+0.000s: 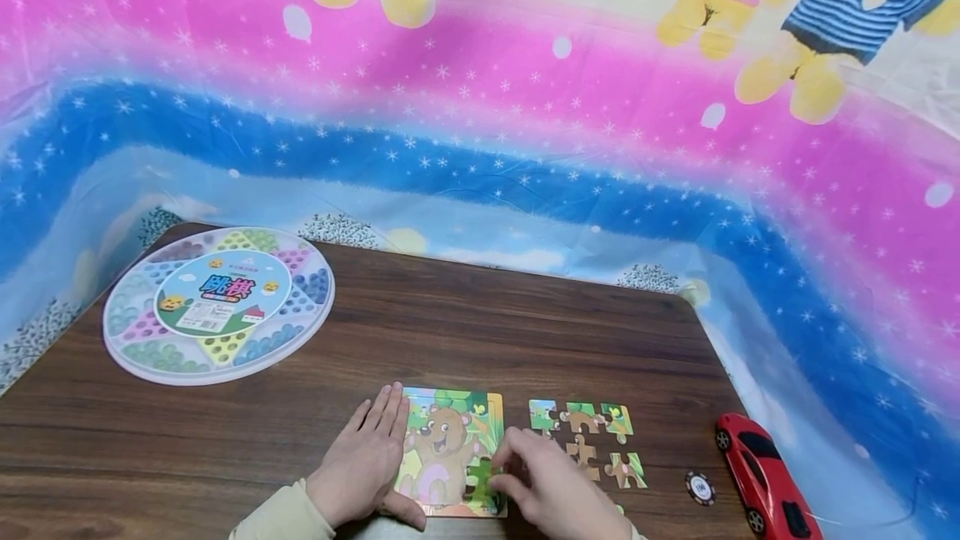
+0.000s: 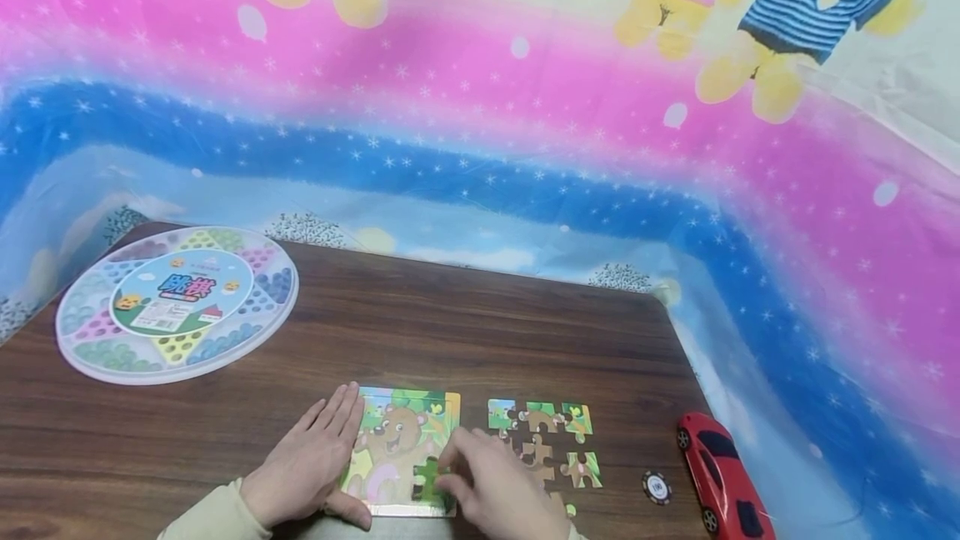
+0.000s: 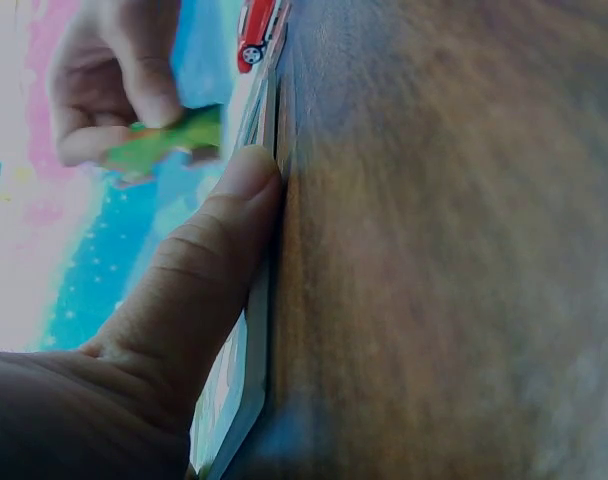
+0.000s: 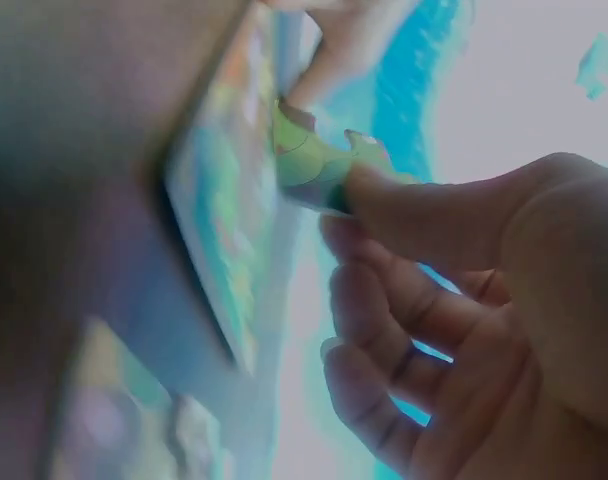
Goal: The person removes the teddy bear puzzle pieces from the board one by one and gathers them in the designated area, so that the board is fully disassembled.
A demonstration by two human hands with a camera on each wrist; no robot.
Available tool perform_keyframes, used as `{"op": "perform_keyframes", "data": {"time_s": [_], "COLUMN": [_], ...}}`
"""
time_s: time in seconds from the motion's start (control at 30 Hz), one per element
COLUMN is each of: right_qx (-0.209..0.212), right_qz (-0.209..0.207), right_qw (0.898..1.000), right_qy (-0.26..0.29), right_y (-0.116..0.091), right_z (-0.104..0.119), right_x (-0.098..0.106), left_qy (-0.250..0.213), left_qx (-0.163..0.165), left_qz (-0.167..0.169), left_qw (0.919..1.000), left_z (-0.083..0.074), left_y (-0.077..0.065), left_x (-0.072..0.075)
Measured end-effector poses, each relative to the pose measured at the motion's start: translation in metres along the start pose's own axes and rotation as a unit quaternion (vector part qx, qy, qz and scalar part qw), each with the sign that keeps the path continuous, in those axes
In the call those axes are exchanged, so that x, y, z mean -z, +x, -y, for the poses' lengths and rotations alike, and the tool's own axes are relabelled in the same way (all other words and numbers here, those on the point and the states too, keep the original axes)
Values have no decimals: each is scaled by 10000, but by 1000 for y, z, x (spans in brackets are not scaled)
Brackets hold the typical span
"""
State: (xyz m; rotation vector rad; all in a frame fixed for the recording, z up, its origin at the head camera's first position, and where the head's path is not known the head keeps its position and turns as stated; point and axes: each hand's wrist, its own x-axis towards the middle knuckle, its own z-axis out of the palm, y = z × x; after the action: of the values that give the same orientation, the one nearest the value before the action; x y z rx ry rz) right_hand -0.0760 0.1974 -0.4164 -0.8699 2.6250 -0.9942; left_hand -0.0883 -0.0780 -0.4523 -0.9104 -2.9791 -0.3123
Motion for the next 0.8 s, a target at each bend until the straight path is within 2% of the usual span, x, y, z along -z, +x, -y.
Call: {"op": "perform_keyframes", "data": {"time_s": [0.03, 0.13, 0.23, 0.37, 0.47, 0.57, 0.7, 0.8], "right_qx": [-30, -172, -390, -1298, -2202, -2793, -3220, -3380], "right_qz": [-85, -558, -1126, -1512, -1389, -1007, -491, -206], "right_qw": [9997, 9974, 9925, 9797, 9653, 9546, 9452, 9408], "right_qy": [218, 414, 288, 225, 211, 245, 222, 161], "right_y": [-2, -12, -26, -49, -67, -83, -100, -107], "right_z": [-1, -3, -9, -19, -30, -44, -60, -70], "right_x": [4, 20, 38, 60, 74, 83, 87, 85], "left_qy": [-18, -41, -2, 28, 67, 144, 181, 148], "left_qx": [17, 57, 54, 24, 20, 5, -26, -18], "left_qz": [18, 80, 79, -6, -67, -95, -100, -60], "left_qw": [10000, 9999, 10000, 10000, 10000, 9999, 9998, 9999], "left_z": [0, 0, -1, -1, -1, -1, -1, -1], "left_y": [0, 1, 1, 1, 0, 0, 0, 1], "left_x": [0, 0, 0, -1, -2, -2, -2, -2]}}
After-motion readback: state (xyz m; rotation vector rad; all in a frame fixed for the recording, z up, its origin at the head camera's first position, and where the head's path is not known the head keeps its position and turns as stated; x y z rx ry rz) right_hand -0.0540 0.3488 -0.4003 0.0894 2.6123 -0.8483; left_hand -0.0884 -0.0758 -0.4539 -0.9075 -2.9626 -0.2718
